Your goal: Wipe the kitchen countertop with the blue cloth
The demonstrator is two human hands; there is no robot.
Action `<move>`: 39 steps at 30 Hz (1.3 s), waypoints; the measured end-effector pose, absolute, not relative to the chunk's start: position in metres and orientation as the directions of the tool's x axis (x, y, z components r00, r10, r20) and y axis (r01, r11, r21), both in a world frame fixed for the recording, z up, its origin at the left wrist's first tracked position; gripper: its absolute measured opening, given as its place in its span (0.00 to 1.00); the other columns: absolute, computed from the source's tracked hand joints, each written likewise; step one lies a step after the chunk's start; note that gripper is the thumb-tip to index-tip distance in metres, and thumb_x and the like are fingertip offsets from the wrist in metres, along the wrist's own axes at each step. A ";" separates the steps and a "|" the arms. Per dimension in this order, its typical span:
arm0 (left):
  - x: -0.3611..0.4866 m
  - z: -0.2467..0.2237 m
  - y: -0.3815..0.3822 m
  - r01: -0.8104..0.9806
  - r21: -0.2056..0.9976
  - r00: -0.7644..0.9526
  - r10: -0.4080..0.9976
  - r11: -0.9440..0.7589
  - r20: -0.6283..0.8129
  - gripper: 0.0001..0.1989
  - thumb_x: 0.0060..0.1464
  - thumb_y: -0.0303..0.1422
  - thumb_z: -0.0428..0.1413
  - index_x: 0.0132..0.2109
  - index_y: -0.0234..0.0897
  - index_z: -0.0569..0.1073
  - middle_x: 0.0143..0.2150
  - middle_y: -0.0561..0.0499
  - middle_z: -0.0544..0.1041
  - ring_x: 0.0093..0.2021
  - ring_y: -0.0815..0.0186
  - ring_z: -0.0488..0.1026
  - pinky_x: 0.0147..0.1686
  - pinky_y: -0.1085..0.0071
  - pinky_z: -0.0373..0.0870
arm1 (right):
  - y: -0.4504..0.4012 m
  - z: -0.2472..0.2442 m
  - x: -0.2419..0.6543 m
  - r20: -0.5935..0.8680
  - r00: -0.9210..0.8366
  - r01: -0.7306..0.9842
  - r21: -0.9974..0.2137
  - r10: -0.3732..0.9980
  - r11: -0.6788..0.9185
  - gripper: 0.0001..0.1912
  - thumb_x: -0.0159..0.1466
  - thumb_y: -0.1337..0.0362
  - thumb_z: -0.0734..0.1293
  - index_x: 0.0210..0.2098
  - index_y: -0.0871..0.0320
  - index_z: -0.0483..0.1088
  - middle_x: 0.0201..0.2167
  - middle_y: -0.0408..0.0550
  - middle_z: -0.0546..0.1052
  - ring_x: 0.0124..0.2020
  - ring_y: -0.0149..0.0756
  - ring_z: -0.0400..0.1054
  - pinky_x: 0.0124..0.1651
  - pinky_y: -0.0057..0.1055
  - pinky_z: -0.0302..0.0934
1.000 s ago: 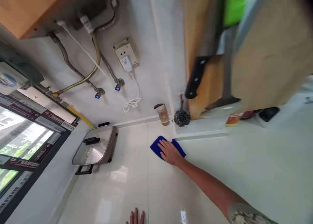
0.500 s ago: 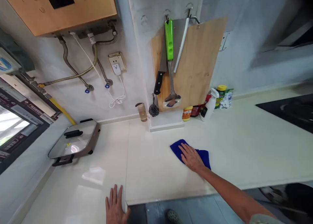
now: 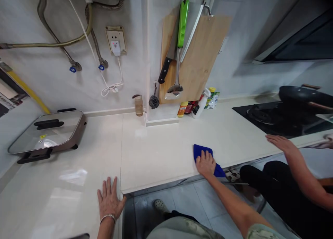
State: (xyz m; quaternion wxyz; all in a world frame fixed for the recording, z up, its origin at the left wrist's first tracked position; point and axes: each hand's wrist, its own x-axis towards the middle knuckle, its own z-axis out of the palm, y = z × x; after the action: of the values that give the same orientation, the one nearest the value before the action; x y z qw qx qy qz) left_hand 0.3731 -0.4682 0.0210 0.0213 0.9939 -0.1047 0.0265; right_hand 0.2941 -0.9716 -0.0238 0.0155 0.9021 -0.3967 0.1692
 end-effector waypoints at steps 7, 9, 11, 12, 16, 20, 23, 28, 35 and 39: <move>0.374 0.016 -0.467 -0.229 0.065 0.972 -0.225 -0.971 0.062 0.40 0.52 0.41 0.51 0.70 0.34 0.51 0.74 0.39 0.46 0.74 0.48 0.36 0.69 0.45 0.34 | -0.844 -0.006 0.329 0.242 0.751 -0.584 -0.193 -0.615 -0.789 0.31 0.68 0.58 0.46 0.67 0.63 0.53 0.68 0.61 0.56 0.69 0.51 0.46 0.66 0.53 0.44; 0.374 0.018 -0.467 -0.238 0.078 0.970 -0.233 -0.968 0.061 0.40 0.53 0.42 0.50 0.70 0.35 0.50 0.74 0.39 0.46 0.74 0.48 0.35 0.69 0.44 0.34 | -0.808 0.000 0.337 0.176 0.800 -0.540 -0.207 -0.574 -0.816 0.31 0.68 0.58 0.46 0.67 0.63 0.52 0.70 0.59 0.52 0.70 0.50 0.44 0.67 0.53 0.41; 0.374 0.019 -0.467 -0.232 0.078 0.972 -0.228 -0.970 0.057 0.40 0.53 0.42 0.50 0.70 0.35 0.50 0.74 0.39 0.45 0.74 0.48 0.35 0.69 0.45 0.34 | -0.770 0.006 0.346 0.102 0.856 -0.475 -0.237 -0.508 -0.848 0.31 0.68 0.56 0.47 0.68 0.62 0.49 0.71 0.57 0.48 0.71 0.50 0.40 0.69 0.52 0.38; 0.374 0.020 -0.467 -0.231 0.076 0.972 -0.227 -0.970 0.053 0.40 0.53 0.42 0.50 0.70 0.35 0.50 0.74 0.39 0.45 0.74 0.49 0.35 0.69 0.45 0.34 | -0.751 0.010 0.350 0.067 0.885 -0.430 -0.259 -0.461 -0.865 0.32 0.68 0.56 0.48 0.69 0.62 0.48 0.72 0.57 0.46 0.72 0.49 0.39 0.69 0.53 0.37; 0.375 0.020 -0.467 -0.240 0.070 0.971 -0.237 -0.968 0.041 0.39 0.54 0.42 0.49 0.70 0.35 0.50 0.74 0.39 0.46 0.74 0.48 0.35 0.69 0.44 0.36 | -0.687 0.024 0.359 0.014 0.988 -0.138 -0.375 -0.154 -0.916 0.33 0.68 0.54 0.50 0.69 0.61 0.46 0.72 0.56 0.42 0.73 0.48 0.34 0.71 0.51 0.34; 0.373 0.021 -0.469 -0.212 0.046 0.977 -0.210 -0.976 0.049 0.39 0.53 0.41 0.51 0.70 0.36 0.51 0.74 0.40 0.46 0.74 0.49 0.37 0.69 0.46 0.37 | -0.679 0.034 0.355 0.054 0.990 0.142 -0.443 0.132 -0.885 0.32 0.68 0.53 0.52 0.68 0.60 0.48 0.72 0.56 0.43 0.73 0.47 0.35 0.71 0.50 0.35; 0.370 0.027 -0.473 -0.198 0.021 0.980 -0.197 -0.980 0.030 0.40 0.52 0.40 0.52 0.70 0.37 0.52 0.74 0.41 0.47 0.73 0.49 0.39 0.69 0.47 0.37 | -0.718 0.037 0.346 0.068 0.952 0.297 -0.459 0.300 -0.838 0.30 0.68 0.52 0.53 0.68 0.52 0.51 0.72 0.49 0.48 0.72 0.43 0.40 0.71 0.49 0.37; 0.368 0.037 -0.476 -0.197 -0.009 0.980 -0.197 -0.980 -0.014 0.39 0.54 0.41 0.50 0.70 0.36 0.51 0.74 0.40 0.46 0.73 0.49 0.39 0.69 0.47 0.38 | -0.813 0.032 0.334 0.085 0.984 0.177 -0.397 0.156 -0.901 0.29 0.68 0.54 0.54 0.68 0.50 0.51 0.71 0.48 0.50 0.71 0.44 0.42 0.70 0.50 0.38; 0.377 0.031 -0.481 -0.172 -0.018 0.984 -0.171 -0.985 -0.055 0.39 0.54 0.39 0.48 0.70 0.32 0.49 0.74 0.36 0.43 0.74 0.47 0.35 0.69 0.47 0.38 | -0.959 0.018 0.312 0.104 0.980 -0.136 -0.265 -0.169 -0.955 0.29 0.68 0.56 0.53 0.68 0.50 0.51 0.71 0.46 0.52 0.70 0.42 0.44 0.69 0.47 0.42; 0.380 0.023 -0.491 -0.120 -0.083 0.992 -0.116 -0.989 -0.057 0.44 0.48 0.37 0.53 0.69 0.26 0.48 0.73 0.30 0.42 0.73 0.41 0.34 0.68 0.48 0.40 | -1.053 0.000 0.288 0.160 0.899 -0.380 -0.177 -0.408 -0.908 0.28 0.68 0.55 0.50 0.67 0.51 0.54 0.70 0.47 0.55 0.69 0.42 0.46 0.67 0.46 0.46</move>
State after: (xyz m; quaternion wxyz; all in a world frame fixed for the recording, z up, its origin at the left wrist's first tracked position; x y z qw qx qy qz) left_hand 0.3802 -0.4908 0.0229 -0.0430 0.9970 -0.0591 -0.0259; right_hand 0.2884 -1.0525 -0.0001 -0.0710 0.9718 -0.2026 0.0973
